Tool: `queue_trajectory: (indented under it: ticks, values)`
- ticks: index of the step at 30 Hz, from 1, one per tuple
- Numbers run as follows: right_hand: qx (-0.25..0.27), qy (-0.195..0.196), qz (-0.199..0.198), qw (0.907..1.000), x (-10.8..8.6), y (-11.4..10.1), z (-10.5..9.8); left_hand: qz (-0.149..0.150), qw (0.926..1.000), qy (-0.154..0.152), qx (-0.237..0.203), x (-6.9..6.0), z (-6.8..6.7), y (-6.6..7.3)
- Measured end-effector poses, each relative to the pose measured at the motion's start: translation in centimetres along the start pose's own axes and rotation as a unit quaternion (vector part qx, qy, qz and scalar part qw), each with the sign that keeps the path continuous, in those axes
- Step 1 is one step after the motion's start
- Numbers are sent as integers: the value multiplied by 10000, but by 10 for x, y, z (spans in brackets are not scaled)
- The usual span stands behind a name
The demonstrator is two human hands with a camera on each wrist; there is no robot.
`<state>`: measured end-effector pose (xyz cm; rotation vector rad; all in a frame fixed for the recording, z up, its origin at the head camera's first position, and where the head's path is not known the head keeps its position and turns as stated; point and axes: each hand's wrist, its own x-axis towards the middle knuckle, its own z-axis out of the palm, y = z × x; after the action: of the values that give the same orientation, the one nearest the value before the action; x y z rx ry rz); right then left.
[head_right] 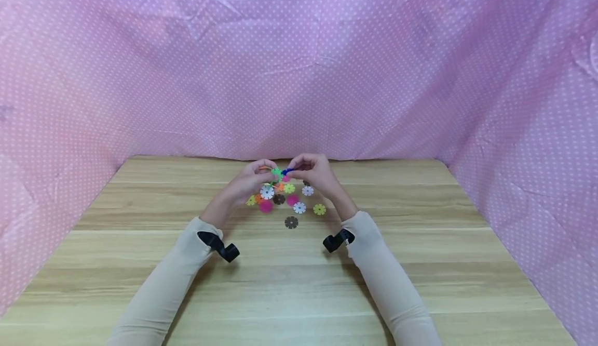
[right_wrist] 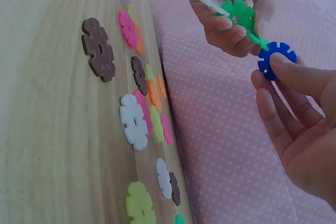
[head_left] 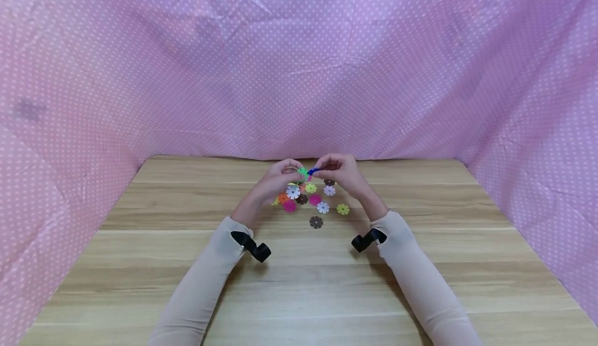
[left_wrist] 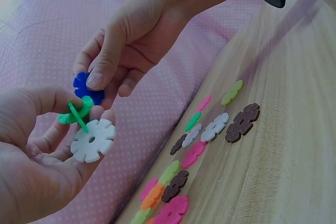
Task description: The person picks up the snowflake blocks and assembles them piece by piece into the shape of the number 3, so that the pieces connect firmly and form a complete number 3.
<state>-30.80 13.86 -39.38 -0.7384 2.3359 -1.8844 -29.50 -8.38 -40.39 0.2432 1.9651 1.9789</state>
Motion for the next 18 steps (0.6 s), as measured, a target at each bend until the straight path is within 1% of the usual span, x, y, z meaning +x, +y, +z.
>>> queue_trajectory:
  ticks: [5, 11, 18]
  values:
    - [21, -88, -203, 9998, 0, -1, -2, 65, 9999, -48, -94, -1, 0, 0]
    - [12, -218, -345, 9992, -1, -5, -4, 173, 9994, -105, -275, -3, 0, 3]
    - [-16, -234, -471, 9986, -2, -9, -5, 399, 9985, -101, -349, -5, 2, 5]
